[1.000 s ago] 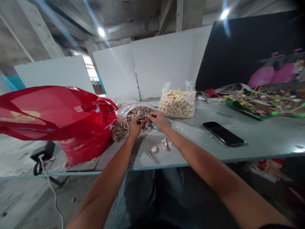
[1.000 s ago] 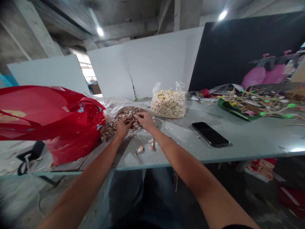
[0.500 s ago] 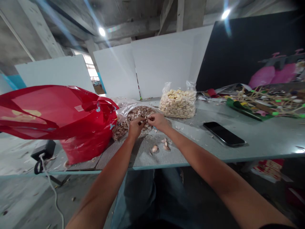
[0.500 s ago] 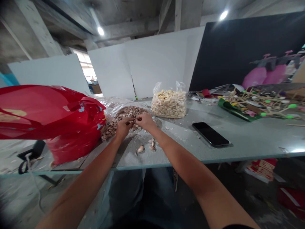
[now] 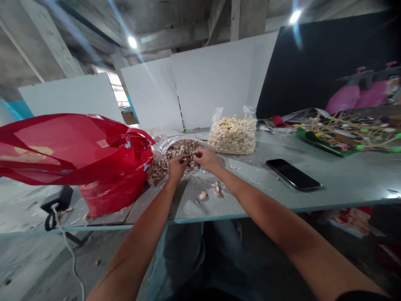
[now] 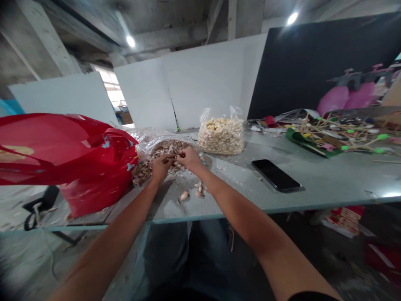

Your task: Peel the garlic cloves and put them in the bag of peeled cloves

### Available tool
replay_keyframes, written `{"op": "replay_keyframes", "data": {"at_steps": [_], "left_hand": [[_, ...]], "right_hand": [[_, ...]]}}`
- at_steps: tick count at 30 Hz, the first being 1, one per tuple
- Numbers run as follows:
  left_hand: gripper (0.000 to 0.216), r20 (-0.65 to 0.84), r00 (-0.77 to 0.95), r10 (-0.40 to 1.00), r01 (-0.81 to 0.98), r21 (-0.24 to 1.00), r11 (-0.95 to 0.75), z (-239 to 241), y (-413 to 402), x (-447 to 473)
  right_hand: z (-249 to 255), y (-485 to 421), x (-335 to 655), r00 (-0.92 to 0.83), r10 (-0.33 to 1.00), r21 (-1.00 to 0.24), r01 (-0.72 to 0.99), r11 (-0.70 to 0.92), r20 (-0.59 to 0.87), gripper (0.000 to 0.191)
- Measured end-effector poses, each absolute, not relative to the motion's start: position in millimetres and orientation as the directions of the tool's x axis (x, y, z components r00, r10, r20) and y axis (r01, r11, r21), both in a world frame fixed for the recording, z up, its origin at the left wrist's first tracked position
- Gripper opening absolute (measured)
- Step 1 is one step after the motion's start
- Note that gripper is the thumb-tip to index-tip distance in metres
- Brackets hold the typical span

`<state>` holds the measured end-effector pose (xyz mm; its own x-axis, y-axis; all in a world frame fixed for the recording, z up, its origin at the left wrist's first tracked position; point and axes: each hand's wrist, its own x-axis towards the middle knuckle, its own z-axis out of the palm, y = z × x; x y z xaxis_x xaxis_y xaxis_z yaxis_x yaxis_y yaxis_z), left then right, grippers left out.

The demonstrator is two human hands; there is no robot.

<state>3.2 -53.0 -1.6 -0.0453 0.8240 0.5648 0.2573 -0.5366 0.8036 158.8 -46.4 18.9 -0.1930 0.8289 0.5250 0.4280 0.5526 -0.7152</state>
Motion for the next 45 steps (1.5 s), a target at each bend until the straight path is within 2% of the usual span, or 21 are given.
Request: {"op": "replay_keyframes", "data": {"at_steps": [5,8,10,13,16,20,22,24,30,40,45], "left_hand": [[0.032,0.499,0.014,0.866,0.124,0.859,-0.497,1.5,-55.2,6.4],[0.036,0.477,-0.006,0.879,0.064,0.877,-0.476,2.9,-55.3,7.4],[0.039,0.472,-0.031,0.881,0.000,0.881,-0.473,3.7,-54.9,7.8],[0.042,0.485,-0.056,0.873,-0.063,0.871,-0.488,5.1,-54.4,7.7],[0.042,0.495,-0.079,0.865,-0.086,0.861,-0.501,6.2,-54.5,7.2],[0.039,0.488,-0.117,0.865,-0.036,0.868,-0.495,5.9,-54.0,6.5],[0.040,0.484,-0.126,0.866,0.002,0.873,-0.487,5.4,-53.6,6.2],[0.040,0.488,-0.126,0.864,0.033,0.872,-0.487,5.6,-54.0,6.0],[0.040,0.496,-0.076,0.865,0.139,0.865,-0.483,7.0,-57.7,7.3],[0.030,0.560,-0.051,0.827,0.247,0.810,-0.533,-0.3,-52.5,4.8],[0.030,0.547,-0.035,0.836,0.223,0.820,-0.527,-0.5,-52.4,5.8]], "right_hand": [[11.4,-37.4,158.3,-0.234,0.884,-0.890,0.122,0.440,0.405,0.012],[8.7,-32.8,156.2,-0.208,0.916,-0.937,-0.014,0.349,0.344,0.013],[8.8,-31.0,156.3,-0.157,0.932,-0.945,-0.046,0.323,0.326,0.012],[9.6,-29.3,160.3,-0.065,0.946,-0.948,-0.011,0.317,0.317,0.010],[9.1,-28.4,166.6,0.003,0.933,-0.929,0.099,0.357,0.359,0.011],[8.4,-30.1,171.2,-0.018,0.852,-0.796,0.348,0.496,0.523,0.008],[9.4,-32.0,171.1,-0.086,0.799,-0.712,0.406,0.573,0.595,0.012],[11.2,-33.9,170.5,-0.165,0.762,-0.664,0.400,0.632,0.626,0.014],[15.3,-36.5,169.6,-0.229,0.736,-0.674,0.297,0.676,0.637,0.023],[16.5,-36.3,170.9,-0.296,0.714,-0.560,0.461,0.688,0.634,0.017],[21.6,-47.0,168.8,-0.258,0.710,-0.521,0.526,0.672,0.655,0.014]]}}
